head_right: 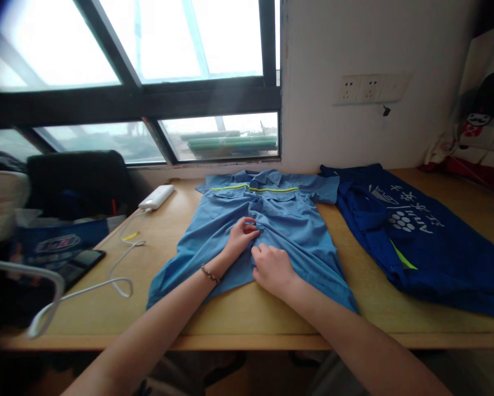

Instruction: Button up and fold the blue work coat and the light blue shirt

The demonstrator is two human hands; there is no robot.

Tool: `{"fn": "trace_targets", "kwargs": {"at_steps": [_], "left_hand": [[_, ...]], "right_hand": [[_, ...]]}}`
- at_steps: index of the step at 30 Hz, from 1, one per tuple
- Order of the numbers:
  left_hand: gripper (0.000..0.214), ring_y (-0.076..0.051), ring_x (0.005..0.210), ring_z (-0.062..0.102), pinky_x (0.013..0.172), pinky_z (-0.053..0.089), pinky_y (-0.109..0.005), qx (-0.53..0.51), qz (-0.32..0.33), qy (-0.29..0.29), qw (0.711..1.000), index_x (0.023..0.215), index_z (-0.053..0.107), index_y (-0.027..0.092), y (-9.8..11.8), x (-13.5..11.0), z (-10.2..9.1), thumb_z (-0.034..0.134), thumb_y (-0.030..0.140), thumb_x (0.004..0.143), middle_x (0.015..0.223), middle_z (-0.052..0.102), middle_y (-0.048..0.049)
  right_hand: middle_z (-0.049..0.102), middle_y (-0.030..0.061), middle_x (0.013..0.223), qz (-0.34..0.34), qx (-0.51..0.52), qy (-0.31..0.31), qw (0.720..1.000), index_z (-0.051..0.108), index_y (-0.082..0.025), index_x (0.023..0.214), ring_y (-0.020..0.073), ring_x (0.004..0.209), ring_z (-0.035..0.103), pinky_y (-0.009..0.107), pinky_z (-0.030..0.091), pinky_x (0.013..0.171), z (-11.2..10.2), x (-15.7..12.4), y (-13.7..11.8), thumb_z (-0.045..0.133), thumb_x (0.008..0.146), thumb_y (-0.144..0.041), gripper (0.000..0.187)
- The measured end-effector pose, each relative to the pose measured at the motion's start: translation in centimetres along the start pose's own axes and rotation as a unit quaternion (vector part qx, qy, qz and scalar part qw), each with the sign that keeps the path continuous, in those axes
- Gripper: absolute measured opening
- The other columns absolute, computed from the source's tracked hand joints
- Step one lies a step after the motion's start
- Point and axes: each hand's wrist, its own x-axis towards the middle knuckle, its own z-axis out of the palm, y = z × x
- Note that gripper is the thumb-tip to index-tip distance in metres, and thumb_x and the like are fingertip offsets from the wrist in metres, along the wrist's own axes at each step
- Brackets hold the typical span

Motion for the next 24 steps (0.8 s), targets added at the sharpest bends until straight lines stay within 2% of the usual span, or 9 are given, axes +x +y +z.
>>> {"fn": "trace_targets", "kwargs": {"at_steps": [3,8,13,15,20,24], "left_hand": [[0.037,-0.01,0.059,0.057,0.057,0.043,-0.019,-0.019,-0.016,-0.038,0.999,0.087,0.059,0.016,0.3,1.1,-0.6,0.074,0.015,0.053,0.063,0.06,0.0013],[0.039,-0.01,0.057,0.056,0.055,0.042,-0.018,-0.026,-0.032,-0.11,0.993,0.089,0.06,0.015,0.7,3.0,-1.4,0.075,0.017,0.053,0.063,0.061,-0.0004],[0.035,-0.009,0.058,0.054,0.057,0.044,-0.02,0.007,-0.016,-0.166,0.986,0.097,0.057,0.014,0.0,4.3,-1.8,0.068,0.023,0.064,0.064,0.059,0.001],[0.034,-0.01,0.061,0.055,0.061,0.046,-0.022,0.035,0.005,-0.188,0.981,0.101,0.055,0.014,-0.5,4.4,-1.9,0.062,0.022,0.069,0.068,0.058,0.001],[0.054,-0.018,0.092,0.057,0.085,0.044,-0.033,0.148,0.11,-0.236,0.954,0.12,0.044,0.016,-0.7,2.2,-2.3,0.054,0.009,0.068,0.1,0.06,-0.0073],[0.072,-0.023,0.116,0.043,0.1,0.033,-0.037,0.231,0.176,-0.238,0.927,0.133,0.033,0.02,0.6,-0.6,-2.2,0.059,0.013,0.066,0.129,0.045,-0.0099]], "right_hand": [[0.057,0.0052,0.09,0.029,-0.011,-0.005,1.0,0.052,-0.02,0.093,0.0178,0.077,0.056,0.025,0.034,0.058,0.3,0.3,0.7,0.049,0.074,-0.017,0.02],[0.056,0.0034,0.091,0.027,0.031,-0.011,0.999,0.052,-0.023,0.097,0.0171,0.077,0.055,0.025,0.034,0.06,0.2,1.0,2.3,0.051,0.075,-0.025,0.022],[0.055,-0.0001,0.089,-0.026,0.093,-0.035,0.995,0.051,-0.023,0.099,0.0128,0.071,0.052,0.022,0.032,0.059,0.1,1.4,3.6,0.058,0.067,-0.022,0.032],[0.054,-0.001,0.086,-0.026,0.093,-0.033,0.995,0.052,-0.024,0.098,0.0123,0.07,0.052,0.022,0.031,0.058,0.1,1.4,3.8,0.058,0.068,-0.022,0.03],[0.055,0.0002,0.081,0.013,0.104,0.029,0.994,0.056,-0.022,0.087,0.0125,0.067,0.051,0.023,0.03,0.056,0.8,1.4,3.4,0.056,0.078,-0.033,0.014],[0.056,0.0009,0.076,0.023,0.189,0.065,0.98,0.057,-0.02,0.08,0.0123,0.066,0.051,0.023,0.033,0.059,1.4,2.0,3.8,0.05,0.084,-0.034,0.016]]}}
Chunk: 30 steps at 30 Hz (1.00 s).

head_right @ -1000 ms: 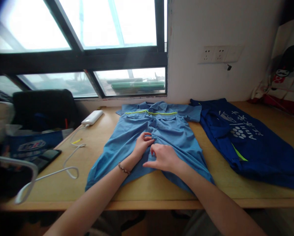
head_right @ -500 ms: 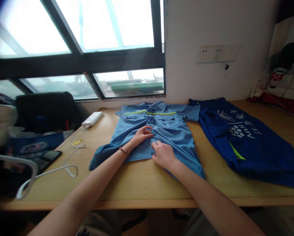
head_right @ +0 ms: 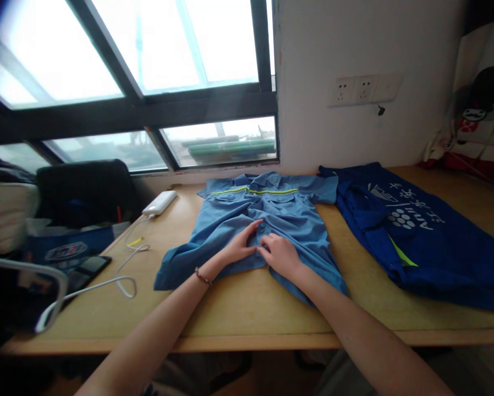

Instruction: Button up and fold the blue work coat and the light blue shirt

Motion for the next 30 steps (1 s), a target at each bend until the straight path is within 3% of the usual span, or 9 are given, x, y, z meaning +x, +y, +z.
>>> {"fn": "trace_targets", "kwargs": {"at_steps": [4,8,12,14,17,19,22,27,30], "left_hand": [[0.063,-0.023,0.118,0.042,0.1,0.033,-0.036,0.025,0.0,0.016,1.0,0.13,0.038,0.02,1.4,-0.6,0.1,0.06,0.022,0.071,0.131,0.044,-0.009],[0.054,-0.022,0.109,0.05,0.095,0.039,-0.035,0.043,-0.024,0.038,0.998,0.122,0.047,0.018,1.7,-0.5,0.2,0.061,0.028,0.072,0.121,0.053,-0.0098],[0.053,-0.023,0.105,0.052,0.091,0.041,-0.036,0.05,-0.058,0.064,0.995,0.117,0.05,0.018,1.8,-0.5,0.4,0.063,0.036,0.07,0.116,0.056,-0.0101],[0.056,-0.023,0.104,0.053,0.09,0.042,-0.036,0.038,-0.07,0.077,0.994,0.117,0.049,0.018,1.7,-0.5,0.6,0.066,0.038,0.068,0.114,0.057,-0.0101],[0.063,-0.021,0.1,0.055,0.086,0.044,-0.034,0.019,-0.08,0.102,0.991,0.117,0.045,0.018,1.7,-0.5,0.7,0.072,0.033,0.062,0.107,0.059,-0.009],[0.058,-0.019,0.092,0.058,0.08,0.046,-0.033,0.029,-0.097,0.14,0.985,0.112,0.045,0.017,1.9,-0.6,0.7,0.071,0.029,0.063,0.1,0.06,-0.0076],[0.032,-0.014,0.073,0.057,0.067,0.046,-0.028,0.08,-0.116,0.174,0.975,0.095,0.05,0.016,3.0,-0.8,0.8,0.064,0.03,0.07,0.084,0.06,-0.0034],[0.022,-0.012,0.062,0.053,0.057,0.04,-0.022,0.098,-0.064,-0.019,0.993,0.079,0.057,0.017,5.1,-1.4,1.8,0.064,0.036,0.069,0.071,0.059,0.0002],[0.023,-0.012,0.064,0.054,0.057,0.039,-0.022,0.108,-0.07,-0.068,0.989,0.084,0.057,0.019,5.5,-1.5,2.3,0.066,0.032,0.068,0.073,0.061,0.0008]], "right_hand": [[0.057,0.0002,0.072,0.029,0.09,0.041,0.995,0.053,-0.018,0.085,0.0127,0.062,0.052,0.024,0.037,0.059,0.1,0.3,0.1,0.052,0.081,-0.042,0.024],[0.058,0.0019,0.08,0.002,0.071,0.081,0.994,0.052,-0.018,0.086,0.0143,0.063,0.052,0.025,0.038,0.058,0.1,0.0,-0.6,0.07,0.061,-0.048,0.043],[0.059,0.0003,0.071,0.07,0.205,0.089,0.972,0.057,-0.018,0.076,0.0122,0.057,0.051,0.025,0.039,0.056,0.5,0.5,0.0,0.065,0.068,-0.04,0.025],[0.058,-0.0011,0.062,0.153,0.344,0.061,0.924,0.058,-0.017,0.07,0.0114,0.051,0.05,0.024,0.039,0.051,0.6,0.9,0.8,0.066,0.066,-0.041,0.027],[0.059,-0.0008,0.057,0.259,0.542,0.011,0.799,0.06,-0.015,0.069,0.0107,0.047,0.051,0.023,0.041,0.047,0.4,1.5,2.1,0.072,0.06,-0.039,0.028],[0.061,0.0008,0.058,0.296,0.612,0.011,0.733,0.061,-0.014,0.068,0.0106,0.047,0.054,0.023,0.044,0.048,0.3,1.8,2.5,0.074,0.059,-0.033,0.024],[0.063,0.0036,0.058,0.321,0.648,0.039,0.69,0.063,-0.013,0.066,0.0131,0.049,0.057,0.025,0.048,0.051,-0.1,2.0,2.6,0.074,0.06,-0.025,0.017],[0.066,0.0046,0.061,0.338,0.65,0.077,0.677,0.064,-0.013,0.069,0.017,0.056,0.062,0.027,0.052,0.057,-0.8,2.0,2.4,0.073,0.061,-0.021,0.014],[0.066,0.0038,0.062,0.328,0.654,0.076,0.678,0.064,-0.013,0.07,0.0166,0.055,0.062,0.027,0.053,0.057,-1.3,1.9,2.3,0.073,0.062,-0.023,0.015]]}}
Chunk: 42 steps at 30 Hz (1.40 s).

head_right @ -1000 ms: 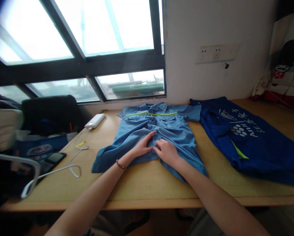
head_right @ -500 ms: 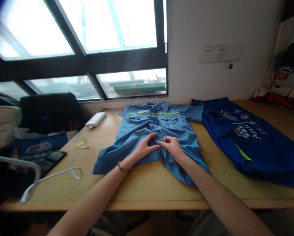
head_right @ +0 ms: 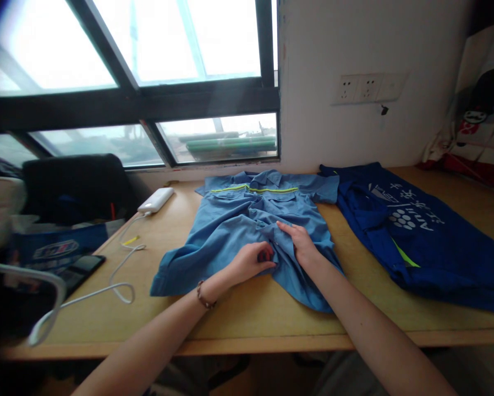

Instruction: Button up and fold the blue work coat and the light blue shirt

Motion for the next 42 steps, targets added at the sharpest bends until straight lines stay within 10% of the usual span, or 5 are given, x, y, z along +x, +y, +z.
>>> {"fn": "trace_targets", "kwargs": {"at_steps": [12,21,32,42], "left_hand": [[0.016,-0.016,0.056,0.056,0.055,0.041,-0.025,-0.025,-0.058,0.012,0.998,0.061,0.055,0.019,0.0,-0.3,-0.4,0.064,0.031,0.068,0.058,0.059,-0.0024],[0.024,-0.013,0.044,0.059,0.047,0.049,-0.024,-0.384,-0.27,0.093,0.878,0.069,0.054,0.013,1.1,0.1,-2.6,0.069,0.031,0.066,0.05,0.061,-0.0029],[0.024,-0.02,0.069,0.067,0.063,0.054,-0.026,-0.524,-0.268,0.07,0.805,0.078,0.058,0.009,1.1,-0.4,-3.3,0.072,0.022,0.064,0.074,0.068,-0.0131],[0.028,-0.02,0.07,0.066,0.063,0.054,-0.027,-0.499,-0.273,0.116,0.814,0.079,0.061,0.009,0.8,-0.3,-3.2,0.075,0.025,0.061,0.074,0.068,-0.0117]], "right_hand": [[0.063,0.0038,0.058,0.011,-0.081,-0.109,0.991,0.064,-0.013,0.066,0.0152,0.052,0.058,0.026,0.045,0.05,0.3,-0.8,-0.3,0.072,0.063,-0.038,0.026],[0.058,0.0004,0.052,0.043,-0.122,-0.171,0.977,0.061,-0.012,0.058,0.0072,0.043,0.047,0.019,0.034,0.043,0.9,-1.5,0.0,0.071,0.062,-0.045,0.034],[0.044,-0.0046,0.043,-0.059,-0.15,-0.105,0.981,0.057,-0.013,0.051,0.0044,0.039,0.033,0.021,0.022,0.041,0.8,-0.9,0.5,0.068,0.063,-0.05,0.04],[0.055,0.0002,0.055,-0.062,-0.164,-0.121,0.977,0.067,-0.014,0.063,0.0114,0.054,0.051,0.024,0.038,0.053,1.1,-1.2,0.8,0.069,0.062,-0.048,0.035]]}}
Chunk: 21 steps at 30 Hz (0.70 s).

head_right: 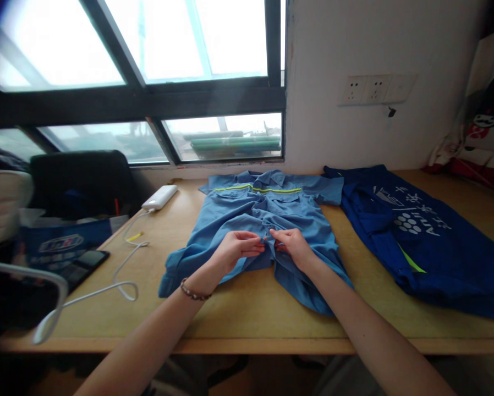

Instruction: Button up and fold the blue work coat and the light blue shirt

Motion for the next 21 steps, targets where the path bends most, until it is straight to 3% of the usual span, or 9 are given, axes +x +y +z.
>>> {"fn": "trace_targets", "kwargs": {"at_steps": [13,21], "left_hand": [[0.024,-0.019,0.07,0.066,0.068,0.054,-0.029,-0.017,0.014,0.014,1.0,0.078,0.063,0.008,-0.3,0.68,-0.32,0.073,0.023,0.062,0.07,0.068,-0.0099],[0.027,-0.016,0.063,0.064,0.064,0.053,-0.027,0.001,0.035,0.024,0.999,0.076,0.064,0.008,-0.29,0.57,-0.01,0.075,0.024,0.058,0.066,0.067,-0.0079]], "right_hand": [[0.062,0.0038,0.069,-0.048,0.016,0.018,0.999,0.067,-0.014,0.063,0.013,0.063,0.057,0.025,0.047,0.062,0.48,-0.05,0.3,0.067,0.066,-0.045,0.031],[0.067,0.0049,0.074,-0.026,0.002,-0.062,0.998,0.07,-0.015,0.084,0.0151,0.069,0.063,0.031,0.049,0.075,0.42,-0.4,0.17,0.071,0.062,-0.034,0.029]]}}
